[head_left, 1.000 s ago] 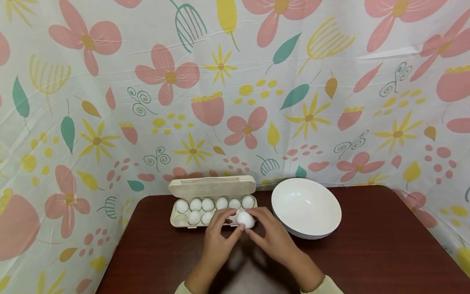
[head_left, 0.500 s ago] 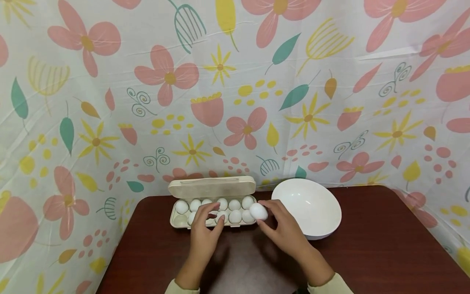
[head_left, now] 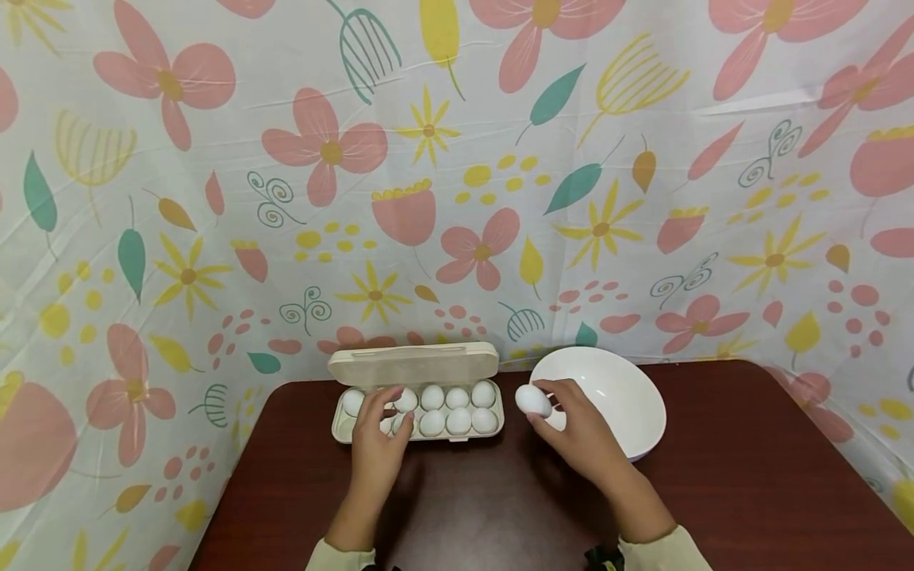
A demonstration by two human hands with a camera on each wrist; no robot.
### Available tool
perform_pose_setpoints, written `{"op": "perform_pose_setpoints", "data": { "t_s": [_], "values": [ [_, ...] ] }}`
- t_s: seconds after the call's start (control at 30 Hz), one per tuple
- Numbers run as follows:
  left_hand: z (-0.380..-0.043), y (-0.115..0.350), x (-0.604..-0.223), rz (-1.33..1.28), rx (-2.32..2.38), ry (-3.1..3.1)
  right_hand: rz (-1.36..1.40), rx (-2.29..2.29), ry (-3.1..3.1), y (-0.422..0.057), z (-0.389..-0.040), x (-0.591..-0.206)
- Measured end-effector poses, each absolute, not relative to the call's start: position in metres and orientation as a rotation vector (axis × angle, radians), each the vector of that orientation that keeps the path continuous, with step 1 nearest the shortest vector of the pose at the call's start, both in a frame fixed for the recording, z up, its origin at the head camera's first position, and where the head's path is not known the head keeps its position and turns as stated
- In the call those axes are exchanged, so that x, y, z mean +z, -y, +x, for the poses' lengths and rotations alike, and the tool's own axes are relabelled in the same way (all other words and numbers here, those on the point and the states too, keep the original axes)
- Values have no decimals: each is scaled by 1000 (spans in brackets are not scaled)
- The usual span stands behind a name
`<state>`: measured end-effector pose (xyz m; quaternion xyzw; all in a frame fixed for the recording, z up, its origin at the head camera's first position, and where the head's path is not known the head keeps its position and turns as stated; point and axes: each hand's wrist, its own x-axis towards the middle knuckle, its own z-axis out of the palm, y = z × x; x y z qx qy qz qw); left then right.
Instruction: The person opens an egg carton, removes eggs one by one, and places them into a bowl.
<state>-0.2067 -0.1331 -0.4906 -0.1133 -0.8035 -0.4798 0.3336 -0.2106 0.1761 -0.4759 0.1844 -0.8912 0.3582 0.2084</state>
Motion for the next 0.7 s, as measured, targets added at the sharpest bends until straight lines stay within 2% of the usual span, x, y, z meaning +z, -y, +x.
{"op": "perform_pose_setpoints", "data": {
  "t_s": [0.7],
  "values": [
    [-220,159,-512,9,-1129,2344,196,959,2769,-207,-220,-477]
  ]
}}
